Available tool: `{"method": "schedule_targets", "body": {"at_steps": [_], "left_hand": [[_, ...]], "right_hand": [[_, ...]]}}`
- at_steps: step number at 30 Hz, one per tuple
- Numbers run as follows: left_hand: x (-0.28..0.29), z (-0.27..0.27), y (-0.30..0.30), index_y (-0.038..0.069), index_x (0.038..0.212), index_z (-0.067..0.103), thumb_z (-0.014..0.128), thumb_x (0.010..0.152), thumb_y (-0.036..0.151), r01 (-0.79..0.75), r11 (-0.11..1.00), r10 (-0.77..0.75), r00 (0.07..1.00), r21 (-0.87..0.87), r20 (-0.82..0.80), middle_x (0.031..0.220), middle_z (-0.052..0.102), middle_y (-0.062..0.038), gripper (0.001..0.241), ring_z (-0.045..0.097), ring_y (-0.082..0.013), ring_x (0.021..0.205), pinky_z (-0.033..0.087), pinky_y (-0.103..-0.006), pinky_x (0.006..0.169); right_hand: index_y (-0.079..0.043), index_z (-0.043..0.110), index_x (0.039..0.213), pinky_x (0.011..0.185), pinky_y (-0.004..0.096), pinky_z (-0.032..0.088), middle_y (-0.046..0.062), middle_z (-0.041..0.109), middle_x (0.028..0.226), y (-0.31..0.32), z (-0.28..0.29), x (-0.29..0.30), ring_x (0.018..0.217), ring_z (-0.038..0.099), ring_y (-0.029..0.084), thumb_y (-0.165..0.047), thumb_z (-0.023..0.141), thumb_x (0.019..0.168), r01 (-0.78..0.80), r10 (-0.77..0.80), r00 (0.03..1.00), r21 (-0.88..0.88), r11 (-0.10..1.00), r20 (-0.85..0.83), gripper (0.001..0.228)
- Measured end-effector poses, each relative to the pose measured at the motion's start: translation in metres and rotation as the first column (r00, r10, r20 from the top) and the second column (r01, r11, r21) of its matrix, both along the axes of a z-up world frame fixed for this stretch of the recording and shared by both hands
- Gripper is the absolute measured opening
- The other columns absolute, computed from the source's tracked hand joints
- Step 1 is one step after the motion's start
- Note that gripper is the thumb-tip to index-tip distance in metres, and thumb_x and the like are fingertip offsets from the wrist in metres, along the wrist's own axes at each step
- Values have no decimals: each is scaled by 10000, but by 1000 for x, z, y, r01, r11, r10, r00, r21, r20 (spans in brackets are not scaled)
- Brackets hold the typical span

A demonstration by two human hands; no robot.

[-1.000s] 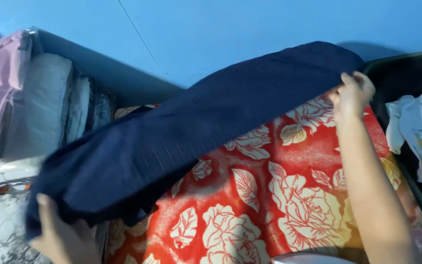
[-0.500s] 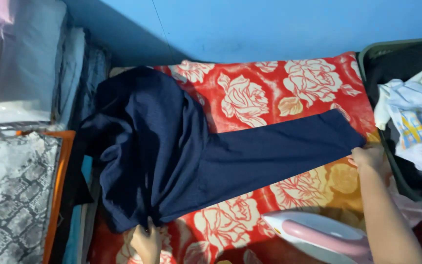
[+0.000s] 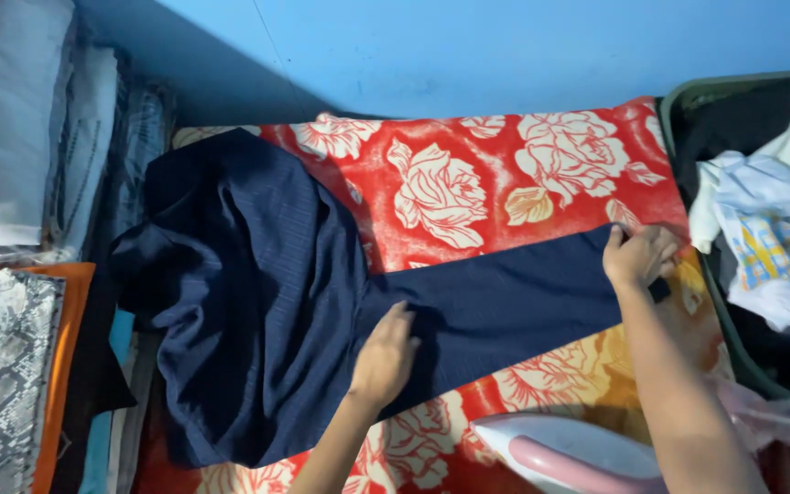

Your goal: The person irons a dark blue long-sleeved shirt on a floral-patterned surface. They repeatedly spray the shirt with water from a spray bottle and use a pink electric iron to smooth the fabric, focusing on the sleeves and body of the garment.

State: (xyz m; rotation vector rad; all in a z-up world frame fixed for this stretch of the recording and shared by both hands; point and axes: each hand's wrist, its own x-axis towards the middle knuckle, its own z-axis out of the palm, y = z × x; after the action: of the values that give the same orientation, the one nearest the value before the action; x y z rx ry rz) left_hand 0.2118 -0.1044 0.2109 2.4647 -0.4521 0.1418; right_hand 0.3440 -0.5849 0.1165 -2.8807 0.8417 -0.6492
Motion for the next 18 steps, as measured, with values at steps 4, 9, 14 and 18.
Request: {"method": "schedule_targets", "body": {"at_steps": [4, 9, 14, 18], "left_hand": [[8, -3, 2, 42, 1570, 372, 543, 963, 464, 222, 965, -221, 975, 142, -25, 1662, 322, -169, 759, 250, -360, 1545, 176, -592, 1200], [19, -4, -18, -2, 1551, 375, 573, 928, 533, -3, 994, 6, 1000, 110, -29, 1629, 364, -216, 844, 291, -392, 1531, 204, -543, 1218], [35, -13, -23, 79, 1577, 376, 601, 903, 577, -35, 987, 38, 999, 159, -16, 1654, 341, -185, 868, 308, -368, 1532, 241, -538, 1214], [22, -15, -35, 128, 1602, 353, 659, 822, 696, -55, 981, 50, 998, 185, 31, 1684, 226, -227, 1013, 230, -436, 1549, 186, -636, 1204]], "right_hand": [[-97, 612, 1024, 953, 658, 307, 218, 548, 1263, -5, -13, 13, 1190, 448, 459, -124, 689, 982, -112, 93, 974, 81, 990, 207, 92], [-112, 619, 1050, 876, 534, 344, 165, 600, 1120, -1, -14, 14, 1049, 507, 387, -160, 743, 999, -106, 119, 977, -83, 991, 179, 142], [-120, 616, 1014, 886, 603, 354, 163, 602, 1083, 8, 0, 9, 1019, 531, 414, -122, 768, 992, -125, 133, 964, -49, 991, 229, 153], [-53, 596, 1108, 926, 598, 357, 221, 546, 1263, 50, 50, 7, 1139, 478, 451, -61, 735, 910, -173, 169, 925, -19, 985, 342, 242]]}}
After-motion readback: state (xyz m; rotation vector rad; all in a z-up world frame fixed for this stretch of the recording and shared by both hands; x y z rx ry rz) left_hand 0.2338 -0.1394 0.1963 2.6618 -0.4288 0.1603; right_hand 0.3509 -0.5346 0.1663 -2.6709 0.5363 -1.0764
